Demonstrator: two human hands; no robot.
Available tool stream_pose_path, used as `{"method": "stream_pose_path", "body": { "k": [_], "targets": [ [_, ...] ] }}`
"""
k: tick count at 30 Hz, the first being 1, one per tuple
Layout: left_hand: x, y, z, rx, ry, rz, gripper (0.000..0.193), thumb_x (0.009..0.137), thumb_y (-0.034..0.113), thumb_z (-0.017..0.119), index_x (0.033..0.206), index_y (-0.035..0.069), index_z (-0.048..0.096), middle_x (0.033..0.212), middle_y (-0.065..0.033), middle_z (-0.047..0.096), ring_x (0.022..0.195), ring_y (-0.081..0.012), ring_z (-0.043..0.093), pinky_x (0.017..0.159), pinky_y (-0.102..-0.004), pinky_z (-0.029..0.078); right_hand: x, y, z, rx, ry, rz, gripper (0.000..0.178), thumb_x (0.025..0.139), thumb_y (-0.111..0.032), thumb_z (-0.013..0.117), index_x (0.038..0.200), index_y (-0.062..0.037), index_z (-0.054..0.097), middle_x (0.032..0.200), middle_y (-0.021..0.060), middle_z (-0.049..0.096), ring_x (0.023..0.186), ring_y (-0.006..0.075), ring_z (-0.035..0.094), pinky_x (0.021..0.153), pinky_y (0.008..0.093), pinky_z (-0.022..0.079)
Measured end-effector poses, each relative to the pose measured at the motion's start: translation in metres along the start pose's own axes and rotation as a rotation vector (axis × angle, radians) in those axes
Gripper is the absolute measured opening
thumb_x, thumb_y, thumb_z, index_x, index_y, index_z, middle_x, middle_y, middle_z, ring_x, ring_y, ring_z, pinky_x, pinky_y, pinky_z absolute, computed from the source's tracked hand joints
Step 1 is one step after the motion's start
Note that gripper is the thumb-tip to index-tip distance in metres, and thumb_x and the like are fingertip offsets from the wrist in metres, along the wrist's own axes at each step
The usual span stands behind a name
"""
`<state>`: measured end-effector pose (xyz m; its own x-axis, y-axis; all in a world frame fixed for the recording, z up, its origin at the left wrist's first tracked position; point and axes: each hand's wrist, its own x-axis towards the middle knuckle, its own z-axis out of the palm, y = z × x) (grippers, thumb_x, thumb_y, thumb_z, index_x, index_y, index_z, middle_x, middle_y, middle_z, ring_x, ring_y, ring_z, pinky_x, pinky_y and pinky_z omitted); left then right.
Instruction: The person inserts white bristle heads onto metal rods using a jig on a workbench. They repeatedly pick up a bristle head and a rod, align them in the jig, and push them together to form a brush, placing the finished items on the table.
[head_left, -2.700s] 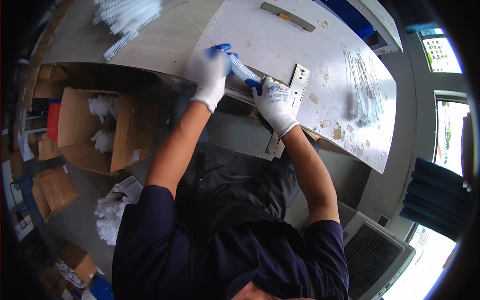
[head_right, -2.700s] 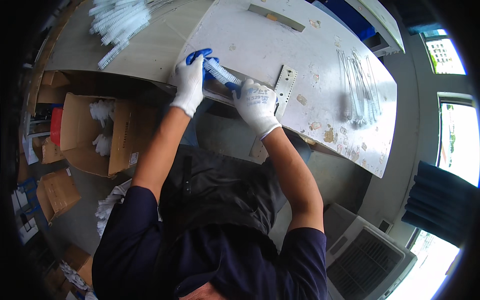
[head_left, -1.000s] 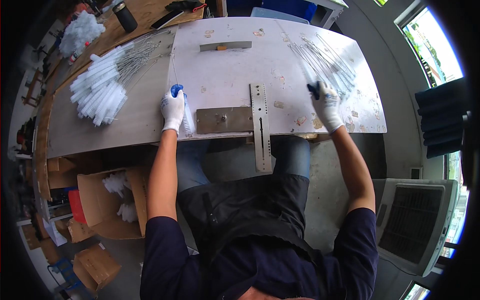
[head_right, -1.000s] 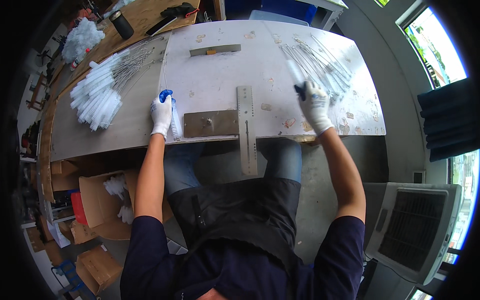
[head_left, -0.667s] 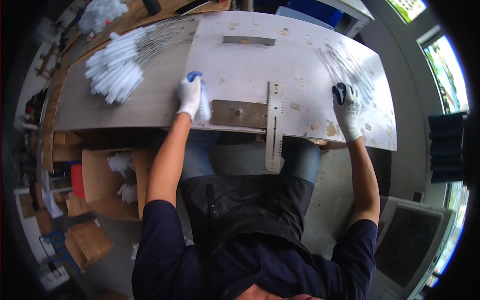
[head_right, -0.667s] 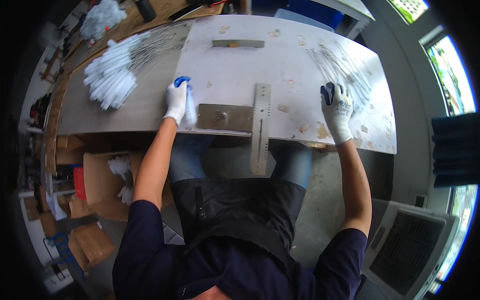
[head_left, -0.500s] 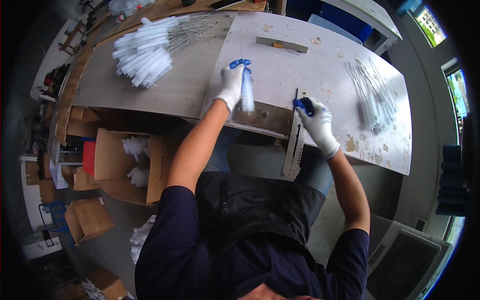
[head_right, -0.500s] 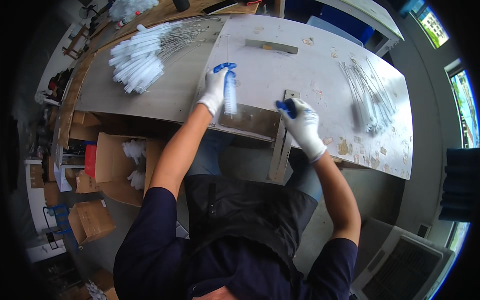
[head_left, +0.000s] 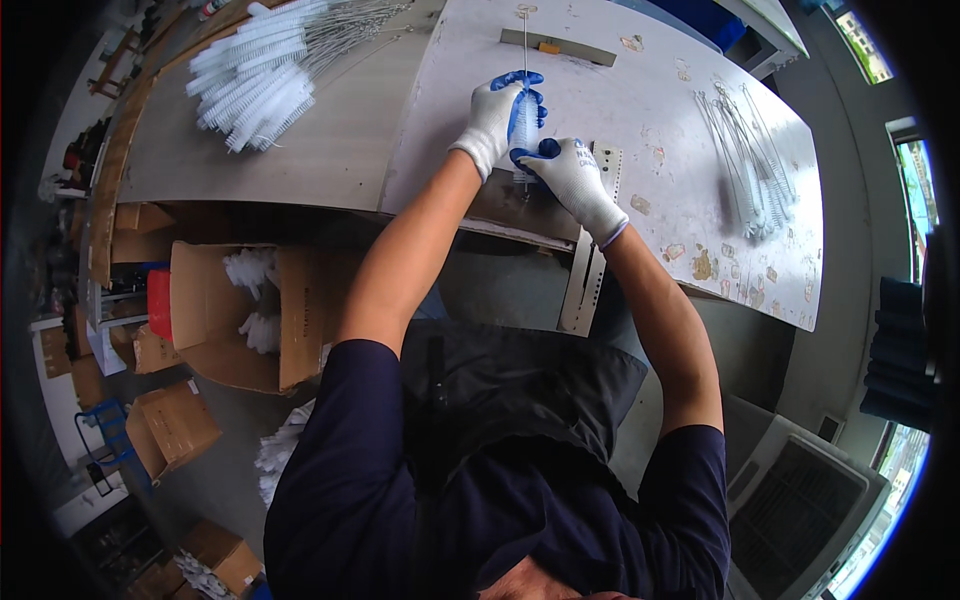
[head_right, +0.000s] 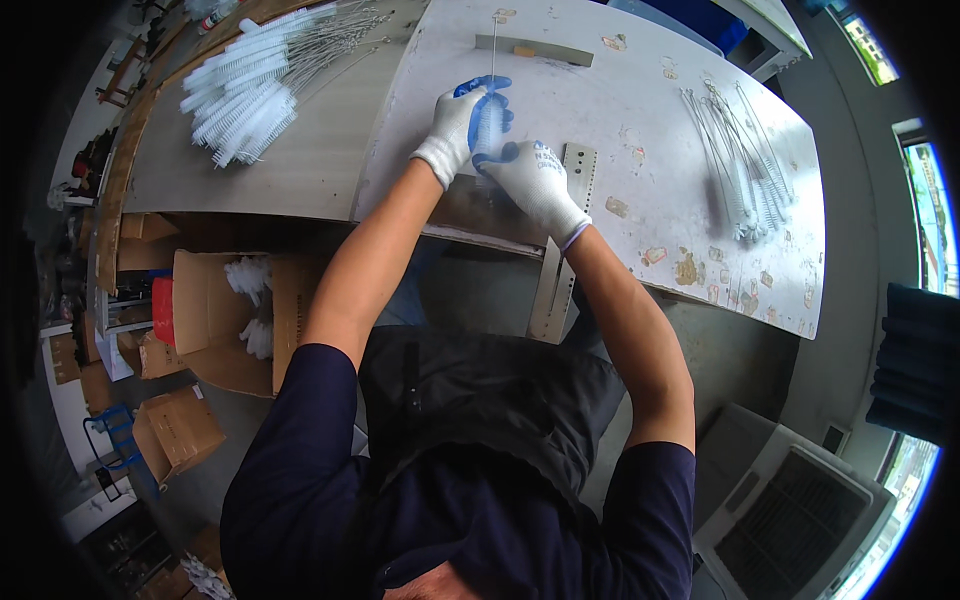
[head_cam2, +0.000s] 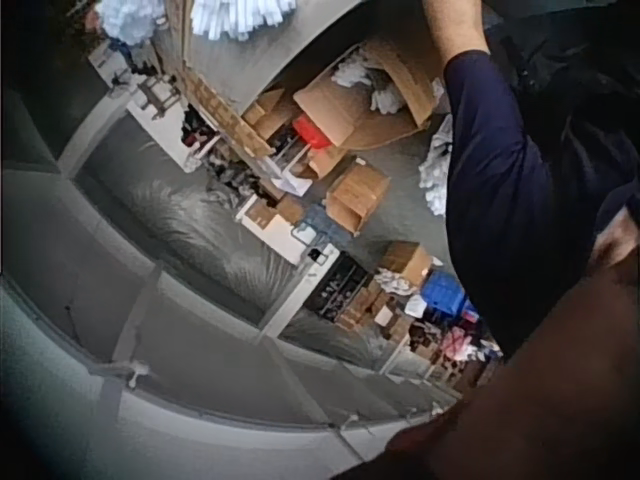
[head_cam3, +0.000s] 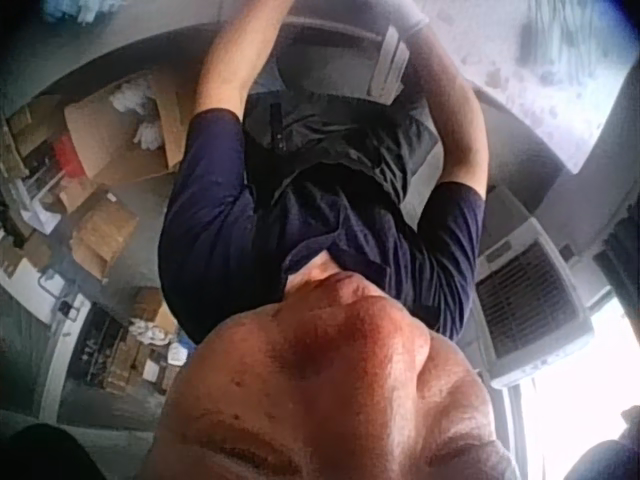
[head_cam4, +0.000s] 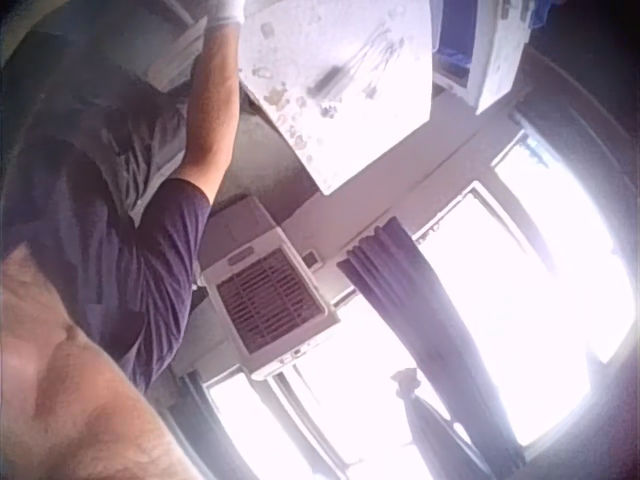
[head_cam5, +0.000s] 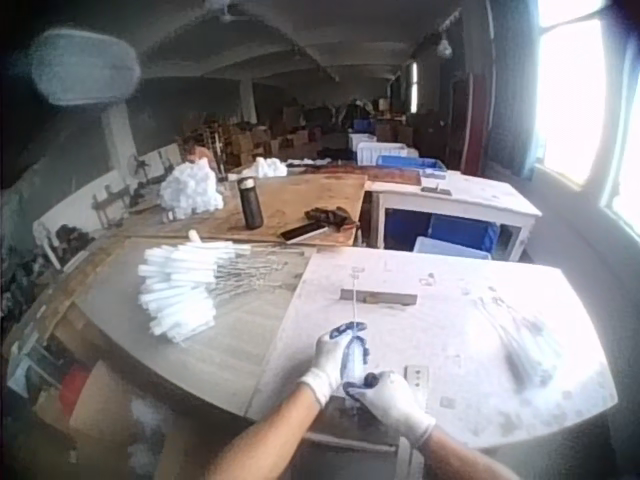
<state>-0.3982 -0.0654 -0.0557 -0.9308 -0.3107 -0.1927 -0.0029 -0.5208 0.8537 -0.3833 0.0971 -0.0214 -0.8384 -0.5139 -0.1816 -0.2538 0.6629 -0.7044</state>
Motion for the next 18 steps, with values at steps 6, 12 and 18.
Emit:
{"method": "stream_pose_path", "body": {
  "k": [6, 12, 18],
  "targets": [
    [0.001, -0.001, -0.006, 0.529, 0.103, 0.053, 0.018, 0.089, 0.009, 0.067, 0.101, -0.004, 0.07, 0.092, -0.0124, 0.071, 0.074, -0.0223, 0.069, 0.066, -0.0361, 0.059, 0.006, 0.004, 0.011, -0.169, -0.012, -0.076, 0.048, 0.084, -0.048, 0.071, 0.093, -0.0011, 0.074, 0.085, 0.0203, 0.073, 0.083, 0.0342, 0.072, 0.08, 0.0416, 0.054],
    [-0.004, 0.002, -0.005, 0.159, 0.083, -0.095, 0.024, 0.092, 0.0, 0.055, 0.111, -0.003, 0.069, 0.089, -0.0141, 0.069, 0.072, -0.0257, 0.069, 0.065, -0.0374, 0.06, -0.019, 0.005, 0.002, -0.204, 0.082, -0.215, 0.037, 0.085, -0.041, 0.072, 0.09, -0.005, 0.068, 0.093, 0.0141, 0.072, 0.088, 0.0354, 0.069, 0.078, 0.0442, 0.054],
    [-0.005, 0.002, -0.012, 0.072, 0.011, -0.132, 0.026, 0.093, 0.004, 0.057, 0.116, -0.002, 0.069, 0.088, -0.0132, 0.069, 0.072, -0.026, 0.069, 0.065, -0.0364, 0.06, -0.036, 0.018, -0.029, -0.484, 0.079, -0.861, 0.061, 0.076, -0.029, 0.079, 0.13, -0.0123, 0.059, 0.135, 0.0118, 0.058, 0.103, 0.033, 0.062, 0.088, 0.0444, 0.052]
  ]
}}
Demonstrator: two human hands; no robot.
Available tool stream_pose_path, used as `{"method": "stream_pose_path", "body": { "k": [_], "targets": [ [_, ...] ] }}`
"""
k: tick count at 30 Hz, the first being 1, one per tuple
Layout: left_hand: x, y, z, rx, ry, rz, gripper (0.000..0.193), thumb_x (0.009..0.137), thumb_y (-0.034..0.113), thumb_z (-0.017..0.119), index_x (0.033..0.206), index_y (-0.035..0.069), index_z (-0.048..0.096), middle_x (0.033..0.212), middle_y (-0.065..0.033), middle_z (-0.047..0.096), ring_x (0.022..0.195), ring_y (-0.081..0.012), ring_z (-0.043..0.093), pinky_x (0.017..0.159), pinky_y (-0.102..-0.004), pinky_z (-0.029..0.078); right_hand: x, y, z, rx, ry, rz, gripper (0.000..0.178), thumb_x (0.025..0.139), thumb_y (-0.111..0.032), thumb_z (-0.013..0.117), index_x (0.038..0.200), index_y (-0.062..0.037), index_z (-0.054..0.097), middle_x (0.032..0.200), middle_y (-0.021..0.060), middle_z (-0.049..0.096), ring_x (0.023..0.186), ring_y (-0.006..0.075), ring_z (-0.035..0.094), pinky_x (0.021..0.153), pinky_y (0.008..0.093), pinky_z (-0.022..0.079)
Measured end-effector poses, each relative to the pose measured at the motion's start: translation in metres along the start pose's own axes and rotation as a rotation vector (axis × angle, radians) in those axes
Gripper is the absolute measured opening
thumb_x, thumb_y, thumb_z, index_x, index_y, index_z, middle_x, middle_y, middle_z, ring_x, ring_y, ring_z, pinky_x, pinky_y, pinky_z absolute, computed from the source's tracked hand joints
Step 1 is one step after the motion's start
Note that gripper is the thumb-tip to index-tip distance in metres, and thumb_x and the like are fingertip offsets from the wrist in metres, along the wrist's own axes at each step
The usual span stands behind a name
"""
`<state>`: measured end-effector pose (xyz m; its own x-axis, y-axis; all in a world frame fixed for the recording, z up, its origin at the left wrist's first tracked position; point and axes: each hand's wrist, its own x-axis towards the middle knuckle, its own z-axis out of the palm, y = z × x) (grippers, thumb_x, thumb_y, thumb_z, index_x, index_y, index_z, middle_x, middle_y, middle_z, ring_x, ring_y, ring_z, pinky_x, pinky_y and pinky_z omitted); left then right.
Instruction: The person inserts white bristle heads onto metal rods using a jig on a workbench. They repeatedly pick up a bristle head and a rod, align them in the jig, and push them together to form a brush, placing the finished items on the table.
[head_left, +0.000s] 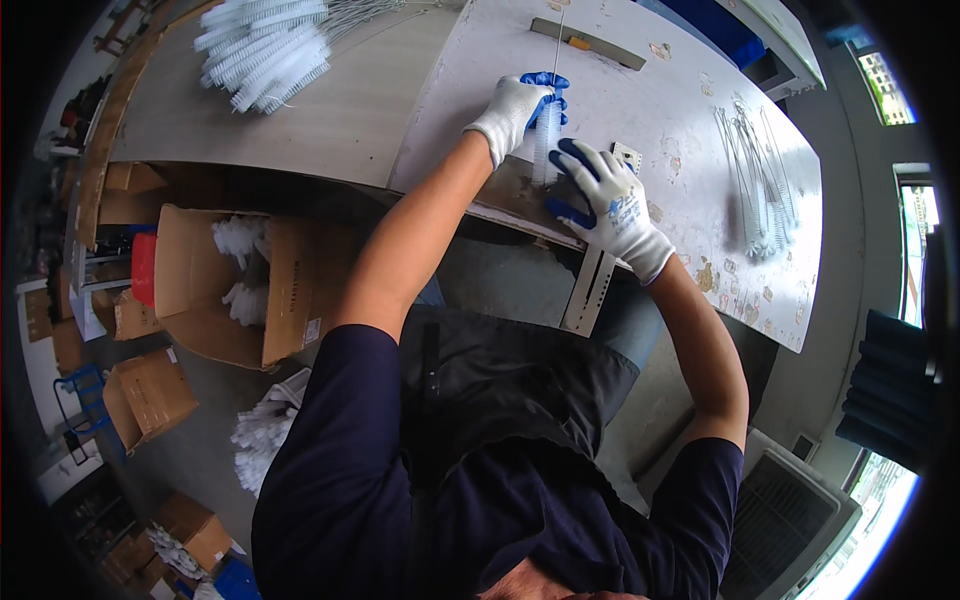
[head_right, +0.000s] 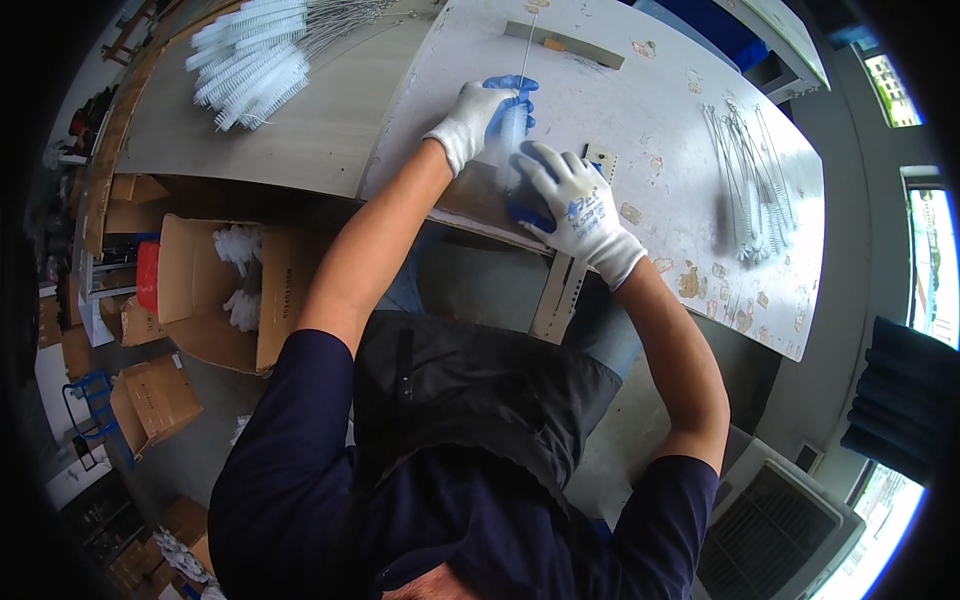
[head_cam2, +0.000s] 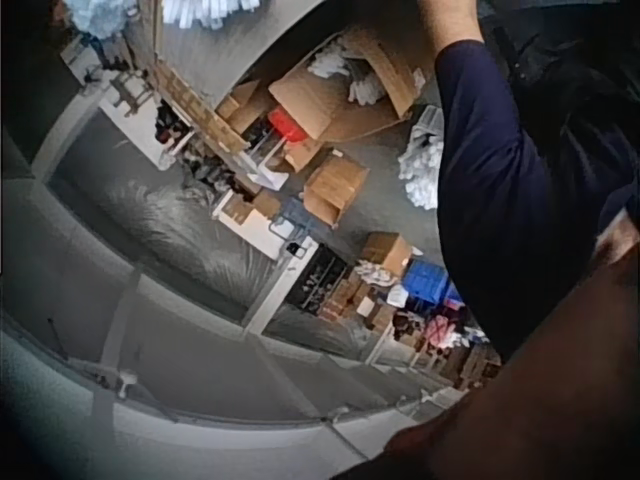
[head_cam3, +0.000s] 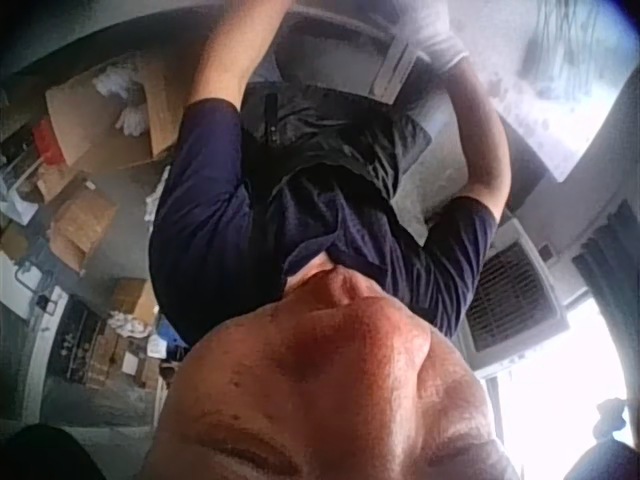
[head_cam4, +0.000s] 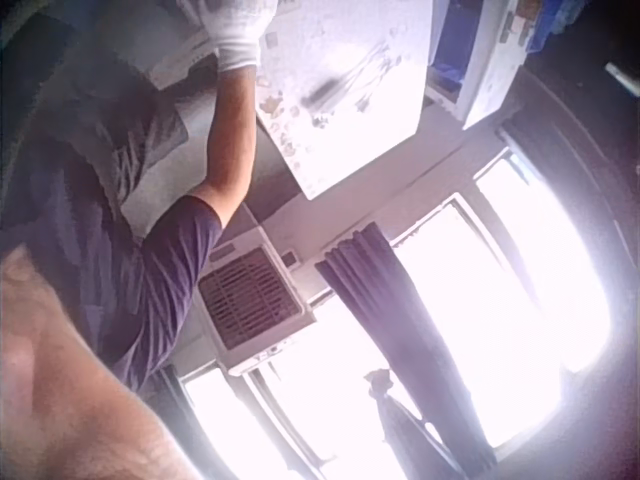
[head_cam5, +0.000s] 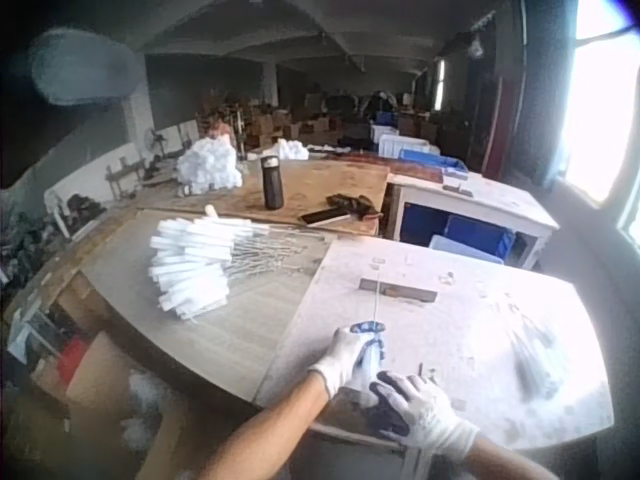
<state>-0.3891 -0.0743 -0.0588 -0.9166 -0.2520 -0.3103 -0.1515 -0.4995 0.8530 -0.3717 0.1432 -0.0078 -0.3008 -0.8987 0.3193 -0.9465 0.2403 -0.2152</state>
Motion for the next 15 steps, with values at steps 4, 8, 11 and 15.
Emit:
{"method": "stream_pose_path", "body": {
  "k": [4, 8, 11, 15],
  "targets": [
    [0.002, 0.0, 0.005, 0.086, 0.002, 0.009, 0.026, 0.093, 0.005, 0.059, 0.116, -0.001, 0.07, 0.088, -0.0125, 0.069, 0.072, -0.0245, 0.069, 0.064, -0.0358, 0.059, 0.011, 0.01, 0.006, -0.207, -0.226, -0.19, 0.064, 0.079, -0.033, 0.076, 0.137, -0.015, 0.057, 0.146, 0.0123, 0.05, 0.118, 0.0319, 0.056, 0.096, 0.0464, 0.05],
    [0.0, 0.001, 0.017, 0.078, 0.087, 0.006, 0.018, 0.089, 0.0, 0.061, 0.1, 0.001, 0.075, 0.08, -0.0093, 0.069, 0.061, -0.0205, 0.064, 0.054, -0.0353, 0.055, 0.024, 0.027, 0.02, -0.264, -0.177, -0.315, 0.046, 0.084, -0.027, 0.069, 0.128, -0.0137, 0.063, 0.135, 0.0096, 0.054, 0.106, 0.0267, 0.059, 0.093, 0.042, 0.051],
    [0.011, -0.009, 0.019, 0.19, 0.024, 0.007, 0.021, 0.091, 0.002, 0.061, 0.108, -0.001, 0.073, 0.085, -0.011, 0.07, 0.067, -0.0209, 0.067, 0.06, -0.0342, 0.057, 0.032, 0.02, 0.017, -0.337, -0.367, -0.312, 0.034, 0.086, -0.025, 0.064, 0.116, -0.0097, 0.065, 0.122, 0.0097, 0.061, 0.105, 0.0273, 0.062, 0.089, 0.0415, 0.052],
    [0.023, -0.016, 0.07, 0.859, -0.225, 0.092, 0.019, 0.091, 0.01, 0.066, 0.105, 0.0, 0.074, 0.083, -0.0064, 0.073, 0.067, -0.0127, 0.066, 0.063, -0.0276, 0.054, 0.02, 0.023, 0.026, -0.339, -0.343, -0.303, 0.025, 0.087, -0.026, 0.061, 0.099, -0.0049, 0.066, 0.1, 0.0112, 0.067, 0.096, 0.0257, 0.065, 0.082, 0.0378, 0.053]
  ]
}}
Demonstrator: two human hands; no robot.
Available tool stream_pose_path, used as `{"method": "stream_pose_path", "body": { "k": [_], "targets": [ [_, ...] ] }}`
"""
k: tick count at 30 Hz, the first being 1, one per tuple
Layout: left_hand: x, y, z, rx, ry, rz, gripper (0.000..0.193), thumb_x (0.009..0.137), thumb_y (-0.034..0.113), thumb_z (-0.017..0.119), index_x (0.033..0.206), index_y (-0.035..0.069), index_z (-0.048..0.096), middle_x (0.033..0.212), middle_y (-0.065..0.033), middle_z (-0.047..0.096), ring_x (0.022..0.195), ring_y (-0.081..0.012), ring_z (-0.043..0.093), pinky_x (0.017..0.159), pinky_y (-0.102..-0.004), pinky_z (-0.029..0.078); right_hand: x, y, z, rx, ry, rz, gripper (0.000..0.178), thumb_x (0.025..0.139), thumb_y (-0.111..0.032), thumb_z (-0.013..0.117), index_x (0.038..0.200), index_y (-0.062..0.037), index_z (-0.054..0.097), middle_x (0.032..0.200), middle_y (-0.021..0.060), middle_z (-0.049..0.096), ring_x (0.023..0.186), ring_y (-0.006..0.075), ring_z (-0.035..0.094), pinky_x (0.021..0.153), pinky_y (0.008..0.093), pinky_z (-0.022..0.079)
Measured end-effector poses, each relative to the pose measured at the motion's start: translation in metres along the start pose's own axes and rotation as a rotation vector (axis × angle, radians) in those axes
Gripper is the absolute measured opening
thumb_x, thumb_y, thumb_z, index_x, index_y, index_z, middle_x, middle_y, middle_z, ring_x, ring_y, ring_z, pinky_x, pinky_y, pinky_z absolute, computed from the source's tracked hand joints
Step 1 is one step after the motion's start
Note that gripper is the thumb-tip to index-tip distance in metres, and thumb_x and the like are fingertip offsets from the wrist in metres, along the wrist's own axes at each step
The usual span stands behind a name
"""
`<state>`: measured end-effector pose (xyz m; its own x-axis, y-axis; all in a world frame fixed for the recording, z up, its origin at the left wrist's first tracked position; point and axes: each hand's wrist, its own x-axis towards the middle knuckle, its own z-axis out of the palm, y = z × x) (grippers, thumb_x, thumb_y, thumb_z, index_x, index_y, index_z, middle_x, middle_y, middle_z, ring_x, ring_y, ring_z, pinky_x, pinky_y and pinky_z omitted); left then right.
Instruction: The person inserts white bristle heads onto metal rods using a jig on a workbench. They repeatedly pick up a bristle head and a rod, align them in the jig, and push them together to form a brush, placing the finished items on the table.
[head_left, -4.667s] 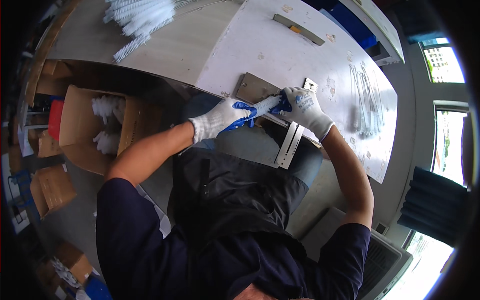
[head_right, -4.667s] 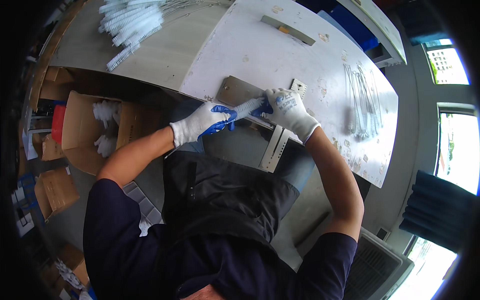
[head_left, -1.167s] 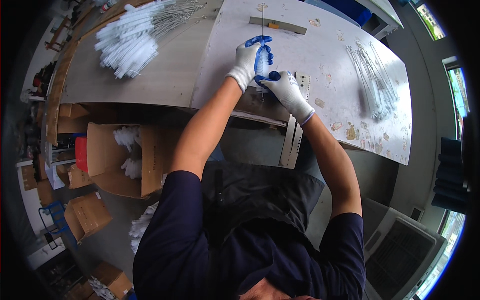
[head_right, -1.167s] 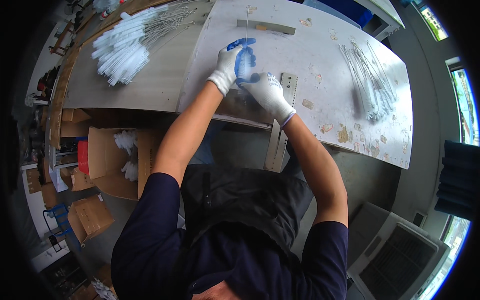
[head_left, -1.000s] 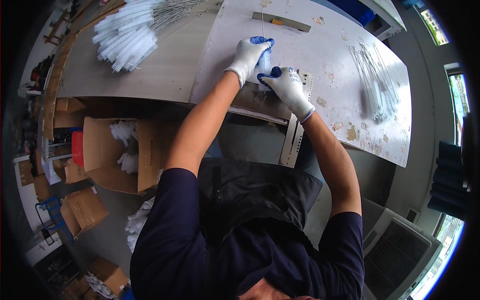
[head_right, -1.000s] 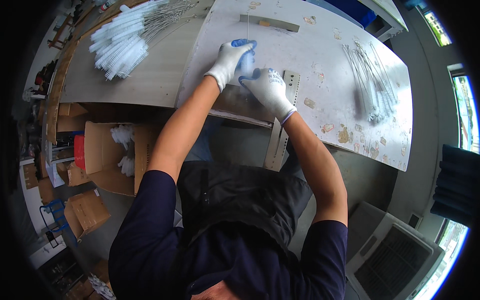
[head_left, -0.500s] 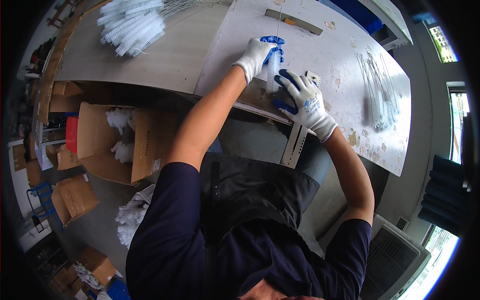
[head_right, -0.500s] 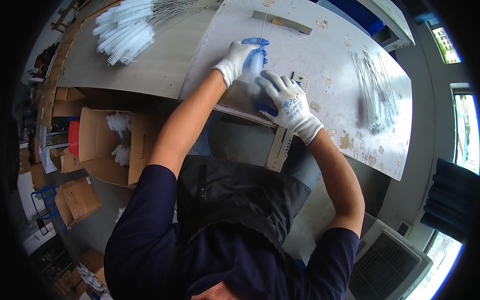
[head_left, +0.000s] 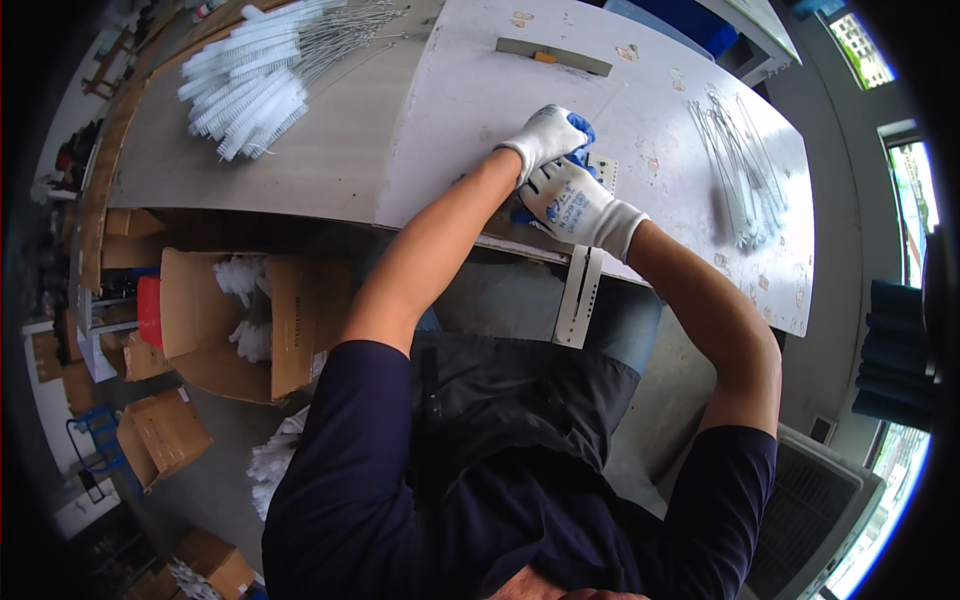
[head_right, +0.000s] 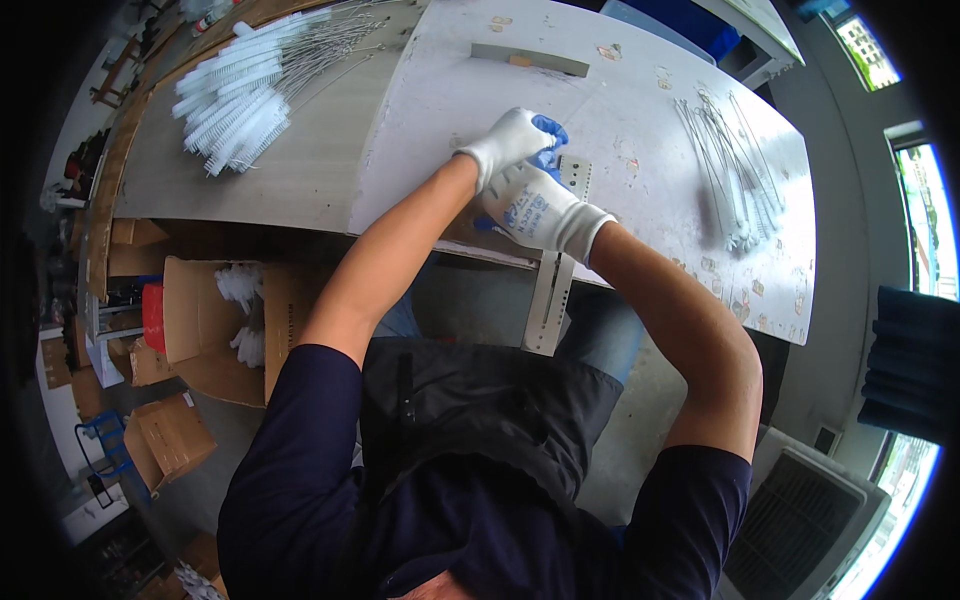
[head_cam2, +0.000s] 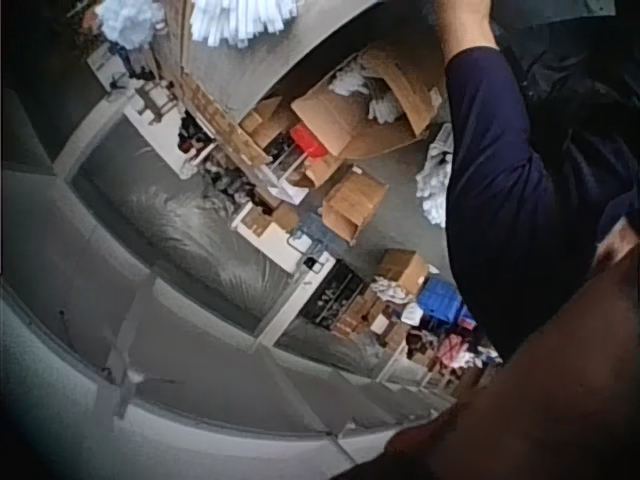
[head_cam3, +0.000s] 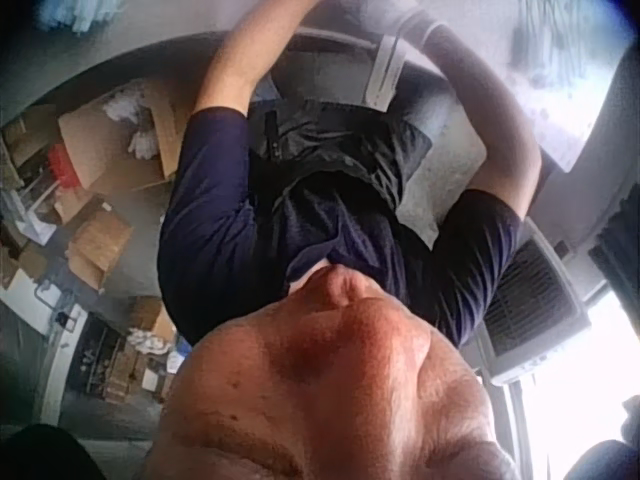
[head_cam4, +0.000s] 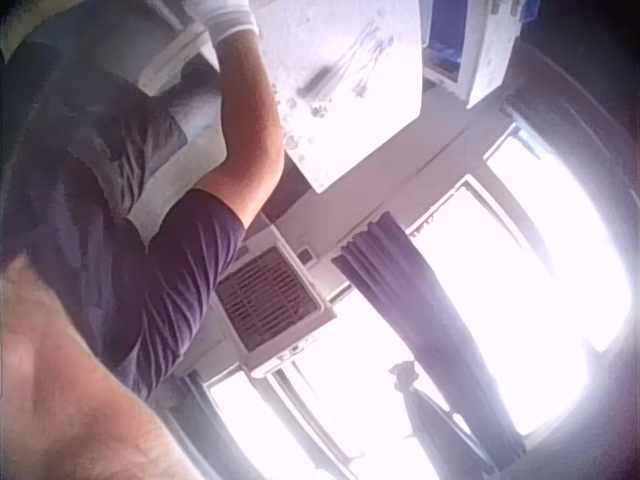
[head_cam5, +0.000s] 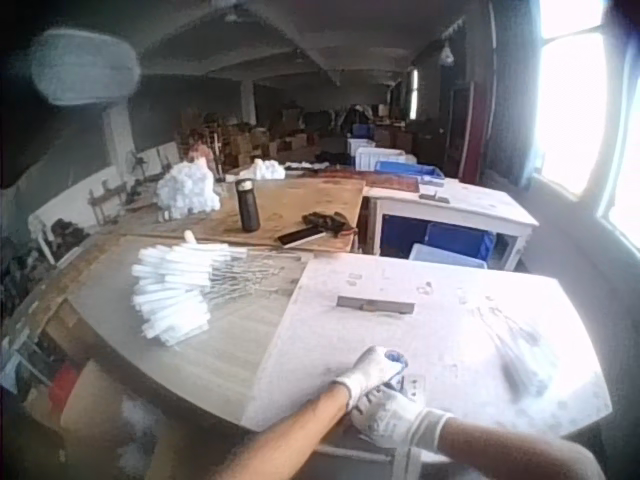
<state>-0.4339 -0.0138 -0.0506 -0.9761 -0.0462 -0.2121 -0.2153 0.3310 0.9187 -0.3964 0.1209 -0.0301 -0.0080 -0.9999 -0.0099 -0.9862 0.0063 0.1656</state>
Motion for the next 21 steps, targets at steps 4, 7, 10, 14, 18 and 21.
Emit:
{"method": "stream_pose_path", "body": {
  "k": [4, 7, 10, 14, 18, 21],
  "targets": [
    [-0.007, -0.011, -0.009, 0.06, 0.268, 0.133, 0.023, 0.087, 0.027, 0.067, 0.096, 0.008, 0.074, 0.086, -0.013, 0.075, 0.08, -0.0263, 0.071, 0.077, -0.0391, 0.053, 0.004, -0.025, -0.027, 0.038, -0.193, 0.179, 0.023, 0.091, -0.027, 0.058, 0.094, -0.0064, 0.068, 0.084, 0.0099, 0.069, 0.076, 0.0292, 0.069, 0.07, 0.0394, 0.055],
    [-0.068, -0.011, -0.021, -0.315, 0.453, 0.191, 0.018, 0.097, 0.011, 0.061, 0.109, 0.002, 0.072, 0.088, -0.0028, 0.072, 0.071, -0.0092, 0.066, 0.065, -0.025, 0.054, 0.003, -0.04, -0.033, 0.112, -0.346, 0.408, 0.023, 0.093, -0.026, 0.056, 0.095, -0.0069, 0.069, 0.082, 0.0108, 0.072, 0.077, 0.0288, 0.073, 0.067, 0.041, 0.057],
    [-0.17, -0.025, -0.016, -0.578, 0.578, 0.078, 0.013, 0.098, 0.01, 0.062, 0.104, 0.002, 0.071, 0.08, -0.002, 0.069, 0.063, -0.0082, 0.063, 0.057, -0.0245, 0.053, 0.005, -0.053, -0.045, 0.208, -0.357, 0.558, 0.026, 0.094, -0.025, 0.054, 0.097, -0.0054, 0.07, 0.087, 0.0137, 0.074, 0.083, 0.0293, 0.074, 0.071, 0.0416, 0.058],
    [-0.242, -0.049, 0.035, -0.758, 0.21, -0.134, 0.016, 0.101, 0.014, 0.058, 0.107, 0.003, 0.068, 0.081, -0.0048, 0.07, 0.063, -0.0124, 0.066, 0.053, -0.0267, 0.052, 0.01, -0.064, -0.044, 0.31, -0.316, 0.667, 0.029, 0.095, -0.024, 0.053, 0.096, -0.0042, 0.074, 0.093, 0.018, 0.074, 0.088, 0.0326, 0.074, 0.076, 0.0431, 0.059],
    [-0.234, -0.041, 0.084, -1.169, 0.06, -0.167, 0.023, 0.102, 0.022, 0.06, 0.111, 0.002, 0.065, 0.09, -0.0078, 0.071, 0.072, -0.0173, 0.07, 0.065, -0.0318, 0.059, 0.017, -0.075, -0.049, 0.356, -0.279, 0.792, 0.033, 0.097, -0.026, 0.052, 0.099, -0.0055, 0.077, 0.099, 0.0194, 0.074, 0.094, 0.0341, 0.073, 0.078, 0.0434, 0.058],
    [-0.222, -0.032, 0.111, -1.443, 0.087, -0.149, 0.024, 0.102, 0.025, 0.06, 0.109, 0.003, 0.065, 0.087, -0.0069, 0.069, 0.073, -0.0169, 0.069, 0.067, -0.0325, 0.058, 0.016, -0.078, -0.05, 0.39, -0.225, 0.868, 0.037, 0.1, -0.03, 0.049, 0.099, -0.0036, 0.075, 0.099, 0.0205, 0.074, 0.094, 0.0361, 0.073, 0.081, 0.0447, 0.057]
  ]
}}
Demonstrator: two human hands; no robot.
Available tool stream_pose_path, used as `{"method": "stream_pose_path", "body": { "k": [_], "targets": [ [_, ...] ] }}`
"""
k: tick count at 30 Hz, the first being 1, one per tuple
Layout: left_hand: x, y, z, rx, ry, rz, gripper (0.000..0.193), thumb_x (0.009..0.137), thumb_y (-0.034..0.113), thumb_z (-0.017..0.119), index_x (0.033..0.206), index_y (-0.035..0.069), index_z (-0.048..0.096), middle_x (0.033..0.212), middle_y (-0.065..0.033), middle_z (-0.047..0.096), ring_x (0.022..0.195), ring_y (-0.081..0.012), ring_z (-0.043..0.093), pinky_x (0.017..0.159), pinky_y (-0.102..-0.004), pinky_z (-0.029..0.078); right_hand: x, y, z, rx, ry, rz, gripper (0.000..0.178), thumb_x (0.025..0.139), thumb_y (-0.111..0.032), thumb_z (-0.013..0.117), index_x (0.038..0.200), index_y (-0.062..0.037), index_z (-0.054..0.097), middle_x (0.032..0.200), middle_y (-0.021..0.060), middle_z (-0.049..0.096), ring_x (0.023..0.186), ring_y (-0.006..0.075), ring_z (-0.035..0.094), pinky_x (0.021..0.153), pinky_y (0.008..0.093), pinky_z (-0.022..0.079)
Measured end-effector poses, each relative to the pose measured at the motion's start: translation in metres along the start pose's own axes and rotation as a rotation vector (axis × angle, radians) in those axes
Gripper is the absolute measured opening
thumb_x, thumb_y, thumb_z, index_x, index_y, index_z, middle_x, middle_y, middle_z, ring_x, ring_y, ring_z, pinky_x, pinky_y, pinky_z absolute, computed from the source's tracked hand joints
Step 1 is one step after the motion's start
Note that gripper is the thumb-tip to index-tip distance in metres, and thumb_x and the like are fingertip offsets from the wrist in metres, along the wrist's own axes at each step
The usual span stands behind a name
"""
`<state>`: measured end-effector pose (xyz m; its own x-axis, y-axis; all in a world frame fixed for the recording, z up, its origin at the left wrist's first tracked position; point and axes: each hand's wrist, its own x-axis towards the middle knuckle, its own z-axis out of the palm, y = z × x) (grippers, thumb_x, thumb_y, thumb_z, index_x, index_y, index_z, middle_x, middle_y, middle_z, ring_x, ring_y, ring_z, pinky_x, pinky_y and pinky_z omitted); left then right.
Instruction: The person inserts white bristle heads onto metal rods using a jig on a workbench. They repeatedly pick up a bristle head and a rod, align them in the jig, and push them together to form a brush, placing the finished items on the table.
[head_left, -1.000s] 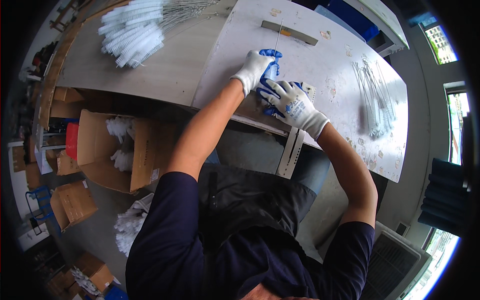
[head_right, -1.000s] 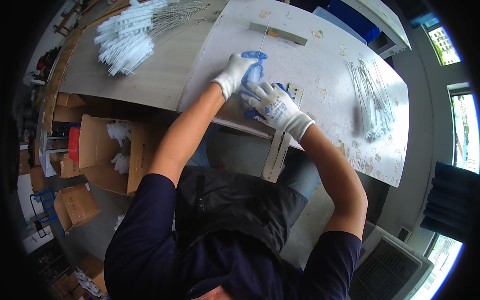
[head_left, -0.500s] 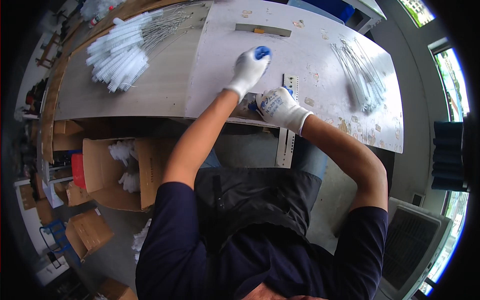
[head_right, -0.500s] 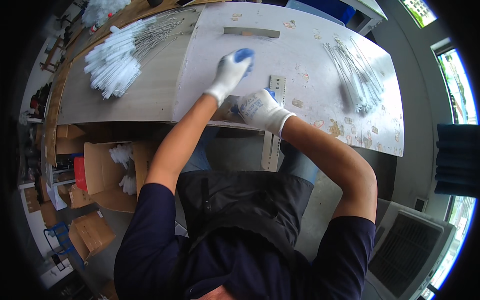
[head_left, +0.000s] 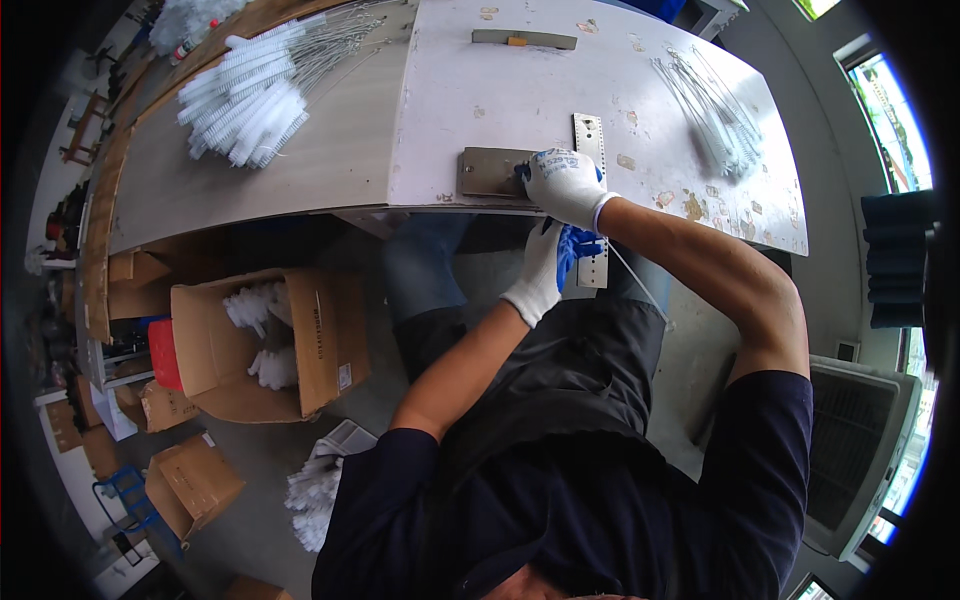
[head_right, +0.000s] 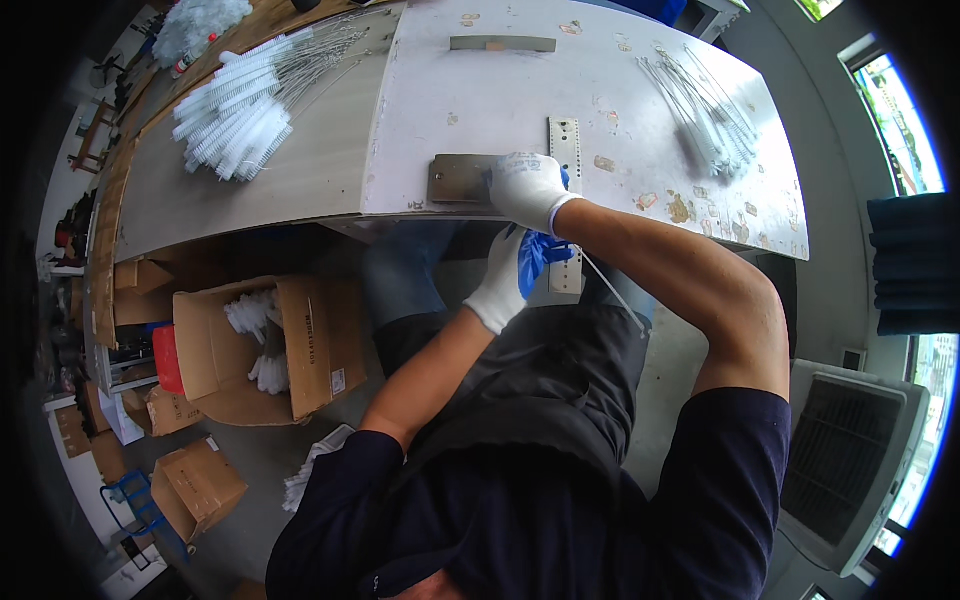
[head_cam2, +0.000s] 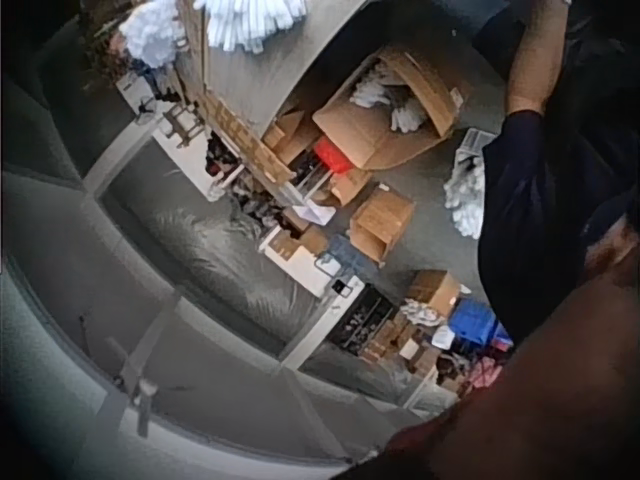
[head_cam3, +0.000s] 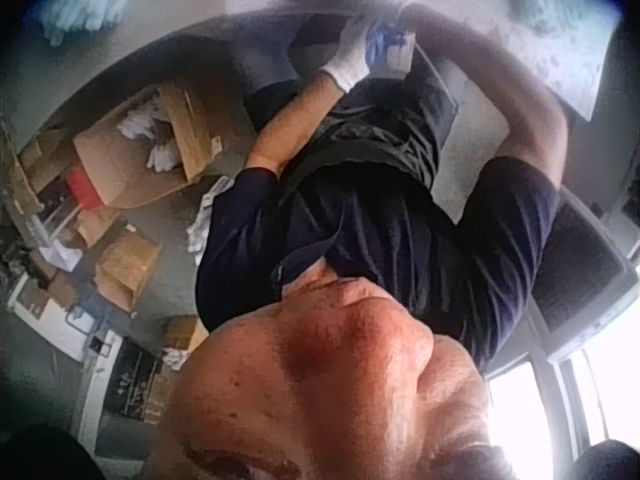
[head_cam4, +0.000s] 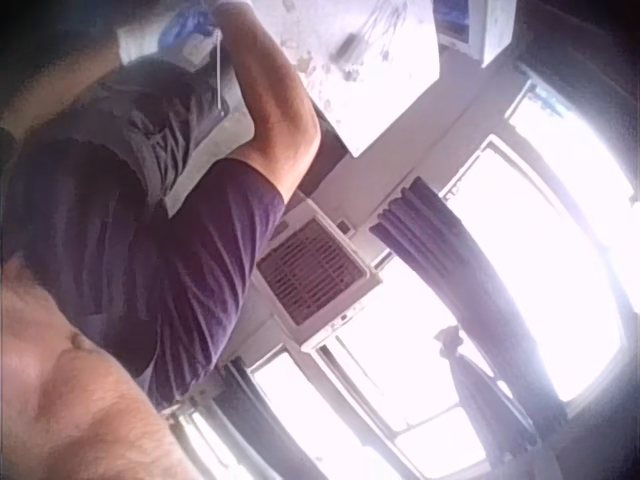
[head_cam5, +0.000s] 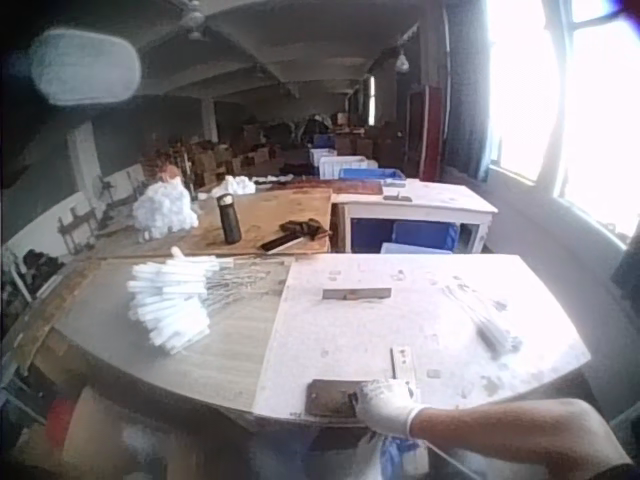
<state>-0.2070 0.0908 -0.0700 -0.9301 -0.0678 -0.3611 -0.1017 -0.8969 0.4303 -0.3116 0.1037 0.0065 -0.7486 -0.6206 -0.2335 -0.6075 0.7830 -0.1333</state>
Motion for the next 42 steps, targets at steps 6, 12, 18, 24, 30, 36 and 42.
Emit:
{"method": "stream_pose_path", "body": {
  "k": [6, 12, 18, 24, 30, 36, 42],
  "targets": [
    [-0.013, 0.012, -0.046, 0.006, -0.138, -0.024, 0.023, 0.102, 0.026, 0.06, 0.102, 0.003, 0.064, 0.075, -0.0017, 0.06, 0.059, -0.0086, 0.057, 0.052, -0.0245, 0.045, 0.002, -0.005, 0.011, 0.146, 0.044, -0.039, 0.045, 0.101, -0.034, 0.046, 0.094, 0.0021, 0.073, 0.093, 0.026, 0.072, 0.09, 0.0409, 0.071, 0.078, 0.0487, 0.055],
    [-0.04, 0.108, -0.057, 0.543, -0.004, -0.12, 0.027, 0.101, 0.021, 0.056, 0.088, 0.0, 0.068, 0.062, 0.0047, 0.049, 0.054, -0.0021, 0.043, 0.047, -0.0197, 0.032, 0.003, 0.02, -0.021, 0.591, -0.346, -0.038, 0.032, 0.097, -0.029, 0.058, 0.107, -0.0012, 0.07, 0.086, 0.0169, 0.072, 0.083, 0.0329, 0.07, 0.079, 0.0408, 0.054],
    [-0.029, 0.154, -0.062, 1.067, -0.103, -0.094, 0.028, 0.101, 0.025, 0.06, 0.084, 0.006, 0.072, 0.068, 0.0045, 0.057, 0.058, -0.0018, 0.045, 0.051, -0.0211, 0.036, 0.038, 0.048, 0.01, -0.112, -0.048, -0.546, 0.057, 0.083, -0.053, 0.073, 0.104, -0.0018, 0.061, 0.093, 0.0164, 0.07, 0.087, 0.0347, 0.07, 0.078, 0.0439, 0.054],
    [-0.021, 0.175, -0.063, 1.583, -0.146, 0.186, 0.018, 0.095, 0.021, 0.065, 0.1, 0.004, 0.07, 0.082, -0.0042, 0.066, 0.072, -0.0153, 0.059, 0.072, -0.0309, 0.05, 0.033, 0.037, 0.026, -0.289, -0.016, -0.41, 0.057, 0.086, -0.058, 0.068, 0.099, -0.0026, 0.06, 0.087, 0.016, 0.071, 0.086, 0.0316, 0.071, 0.077, 0.0445, 0.055],
    [-0.09, 0.155, -0.053, 1.92, 0.243, 1.203, 0.035, 0.086, 0.007, 0.07, 0.121, 0.007, 0.066, 0.11, -0.0138, 0.066, 0.101, -0.0327, 0.066, 0.083, -0.0407, 0.055, 0.018, 0.01, 0.022, -0.021, 0.012, -0.137, 0.041, 0.09, -0.04, 0.067, 0.106, -0.002, 0.064, 0.097, 0.0191, 0.072, 0.092, 0.0358, 0.071, 0.084, 0.0456, 0.054],
    [-0.029, 0.128, -0.042, 0.584, 0.504, 0.464, 0.03, 0.105, 0.015, 0.05, 0.127, 0.0, 0.064, 0.103, -0.0098, 0.071, 0.087, -0.0158, 0.07, 0.073, -0.0314, 0.059, 0.01, 0.005, 0.026, 0.019, 0.085, -0.049, 0.038, 0.091, -0.04, 0.066, 0.103, -0.0038, 0.066, 0.096, 0.0174, 0.072, 0.095, 0.0351, 0.07, 0.084, 0.0452, 0.053],
    [0.069, 0.149, -0.021, -0.024, 0.515, 0.503, 0.019, 0.097, 0.012, 0.053, 0.104, -0.001, 0.065, 0.084, -0.0095, 0.059, 0.071, -0.0265, 0.064, 0.067, -0.0415, 0.058, 0.014, 0.005, 0.024, -0.006, 0.051, -0.094, 0.038, 0.091, -0.041, 0.066, 0.105, -0.0049, 0.066, 0.096, 0.0149, 0.073, 0.09, 0.0335, 0.071, 0.082, 0.0445, 0.054]
  ]
}}
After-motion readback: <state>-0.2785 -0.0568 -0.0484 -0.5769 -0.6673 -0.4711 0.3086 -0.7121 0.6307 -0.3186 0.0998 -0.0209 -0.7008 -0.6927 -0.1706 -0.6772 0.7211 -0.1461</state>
